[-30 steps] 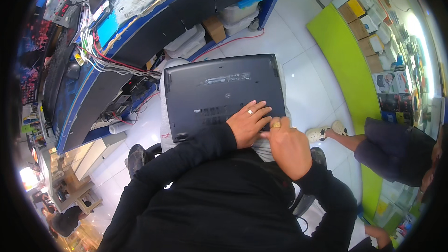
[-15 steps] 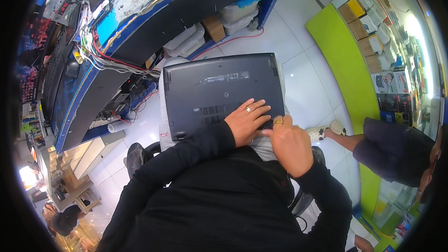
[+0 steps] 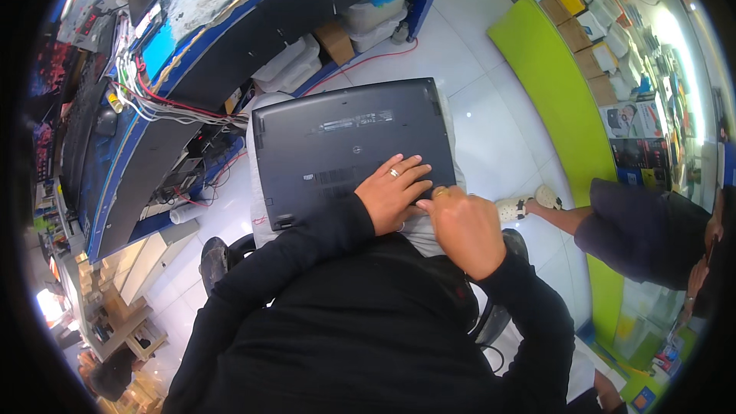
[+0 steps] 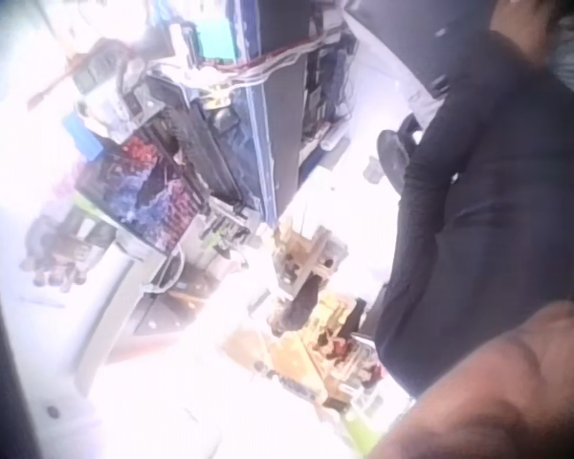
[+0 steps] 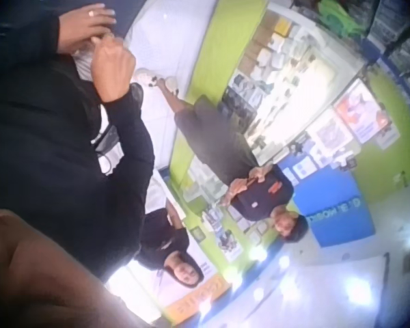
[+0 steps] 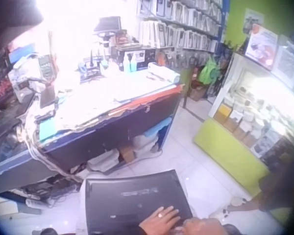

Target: The person uses a screwdriver to remove screws from the bottom of a laptop, then uses their hands to pry the back casing open.

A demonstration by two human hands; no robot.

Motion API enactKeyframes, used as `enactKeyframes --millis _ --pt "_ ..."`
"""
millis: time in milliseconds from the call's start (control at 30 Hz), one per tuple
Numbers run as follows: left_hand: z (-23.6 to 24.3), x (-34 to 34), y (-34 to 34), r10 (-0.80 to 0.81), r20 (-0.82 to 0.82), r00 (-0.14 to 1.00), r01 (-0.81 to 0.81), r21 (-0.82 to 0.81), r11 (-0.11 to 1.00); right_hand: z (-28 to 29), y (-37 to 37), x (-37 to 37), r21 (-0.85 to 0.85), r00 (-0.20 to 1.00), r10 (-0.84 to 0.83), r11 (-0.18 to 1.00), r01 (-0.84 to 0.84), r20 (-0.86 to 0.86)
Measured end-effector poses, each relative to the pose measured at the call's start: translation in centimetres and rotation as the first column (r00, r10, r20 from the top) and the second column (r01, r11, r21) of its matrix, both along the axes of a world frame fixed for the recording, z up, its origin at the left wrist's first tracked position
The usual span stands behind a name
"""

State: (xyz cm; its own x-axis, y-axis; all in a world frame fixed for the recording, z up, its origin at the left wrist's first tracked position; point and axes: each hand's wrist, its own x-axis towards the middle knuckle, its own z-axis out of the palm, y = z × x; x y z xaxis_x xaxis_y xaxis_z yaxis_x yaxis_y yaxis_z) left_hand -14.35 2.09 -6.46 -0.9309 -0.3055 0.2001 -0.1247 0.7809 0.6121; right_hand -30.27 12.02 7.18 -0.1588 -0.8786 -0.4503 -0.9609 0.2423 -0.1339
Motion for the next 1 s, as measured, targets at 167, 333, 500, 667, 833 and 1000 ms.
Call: enactKeyframes --millis 167,333,500,667,833,1000 --pt "0.0 -0.1 0.0 0.006 0.011 1.0 -0.006 0.022 1.0 -0.1 0.1 -0.4 -0.164 0.982 0.112 0.983 -0.087 0.15" --pt "0.1 0.1 -0.2 -0.012 0.019 1.0 0.012 0.012 1.0 -0.3 0.1 -0.6 -0.324 0.945 0.227 0.935 -0.145 0.233" --pt "0.3 0.1 -0.3 -0.016 0.011 1.0 0.016 0.028 0.999 -0.5 0.5 -0.4 -0.255 0.974 0.165 0.959 -0.122 0.152" --pt "0.6 0.2 -0.5 -0.033 0.018 0.999 0.032 0.082 0.996 -0.4 0.7 -0.4 -0.371 0.956 0.158 0.927 -0.058 0.246" --pt "0.2 0.4 -0.5 -0.016 -0.03 0.999 0.019 0.133 0.991 0.1 1.1 -0.4 -0.388 0.952 0.107 0.921 0.014 0.288" --pt "-0.3 0.1 -0.5 -0.003 -0.08 0.997 0.014 0.138 0.99 0.9 1.2 -0.6 -0.404 0.949 0.076 0.913 0.057 0.306"
